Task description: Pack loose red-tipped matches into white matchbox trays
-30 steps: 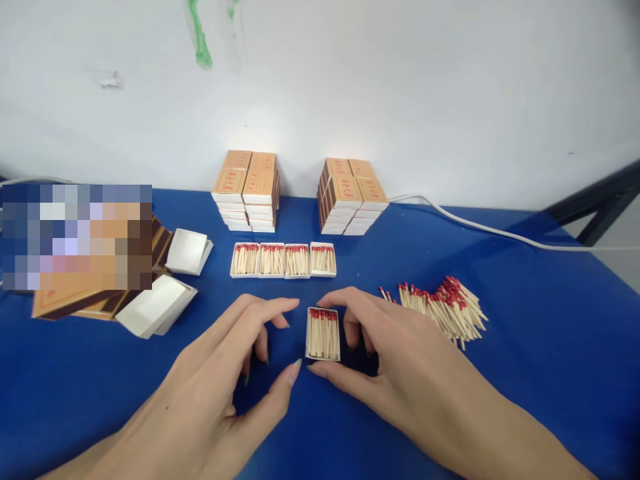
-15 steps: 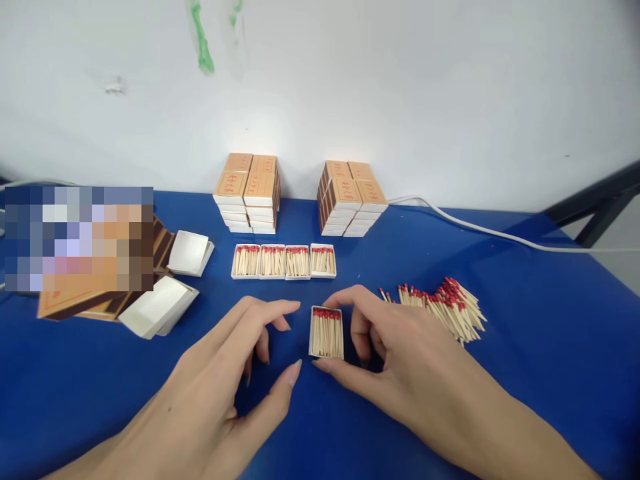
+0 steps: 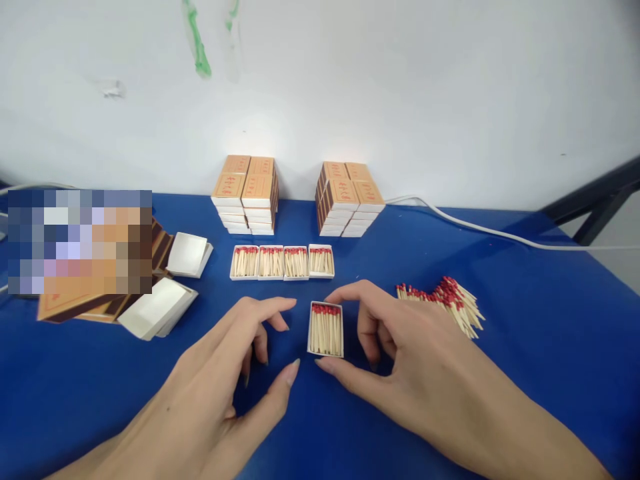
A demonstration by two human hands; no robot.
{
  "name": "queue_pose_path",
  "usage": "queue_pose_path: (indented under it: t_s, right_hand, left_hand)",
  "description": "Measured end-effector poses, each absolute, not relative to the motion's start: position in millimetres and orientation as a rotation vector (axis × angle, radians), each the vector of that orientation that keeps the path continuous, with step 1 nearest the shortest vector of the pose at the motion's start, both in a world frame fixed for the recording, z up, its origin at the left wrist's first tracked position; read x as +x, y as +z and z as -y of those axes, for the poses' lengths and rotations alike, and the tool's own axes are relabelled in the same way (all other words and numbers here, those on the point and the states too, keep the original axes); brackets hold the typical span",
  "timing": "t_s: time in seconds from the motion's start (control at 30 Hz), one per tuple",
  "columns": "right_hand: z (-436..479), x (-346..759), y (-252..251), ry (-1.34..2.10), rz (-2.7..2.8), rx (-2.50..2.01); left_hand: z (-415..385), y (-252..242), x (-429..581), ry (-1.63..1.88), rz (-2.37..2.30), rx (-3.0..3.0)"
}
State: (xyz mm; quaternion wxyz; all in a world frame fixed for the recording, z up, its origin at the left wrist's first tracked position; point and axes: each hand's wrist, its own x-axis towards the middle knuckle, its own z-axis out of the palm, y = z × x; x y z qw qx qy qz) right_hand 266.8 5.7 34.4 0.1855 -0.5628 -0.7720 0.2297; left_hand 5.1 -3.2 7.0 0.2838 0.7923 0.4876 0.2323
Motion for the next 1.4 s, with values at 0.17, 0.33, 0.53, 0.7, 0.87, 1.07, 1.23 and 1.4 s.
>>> queue_pose_path:
  t_s: [0.17, 0.33, 0.53, 0.7, 0.87, 1.07, 1.23, 1.4]
  right_hand:
    - [-4.9, 264.9, 30.4, 0.631, 2.245, -1.571]
    - [-5.4, 265.4, 33.1, 0.638, 2.201, -1.567]
    - [-6.4, 267.0, 30.6, 0.589, 2.26, -1.559]
    - [-6.2, 267.5, 33.1, 0.609, 2.228, -1.569]
    - [-6.3, 269.4, 28.8, 0.538, 2.3, -1.573]
    - [-5.9, 272.5, 31.4, 0.583, 2.225, -1.6]
    - [-7.3, 270.8, 30.9, 0.574, 2.277, -1.625]
    - [-8.3, 268.4, 31.8, 0.643, 2.267, -1.619]
  left_hand:
    - [2.4, 6.1, 4.5, 0.62, -1.314, 2.124]
    - [3.6, 5.1, 4.3, 0.603, -1.313, 2.108]
    - [3.6, 4.6, 4.2, 0.628, -1.301, 2.131]
    - [3.3, 6.0, 5.1, 0.608, -1.289, 2.129]
    - [2.7, 6.4, 6.1, 0.618, -1.287, 2.137]
    - [3.1, 3.8, 5.4, 0.591, -1.283, 2.127]
    - [2.9, 4.5, 4.7, 0.582, -1.27, 2.127]
    - [1.8, 6.0, 4.6, 0.579, -1.267, 2.127]
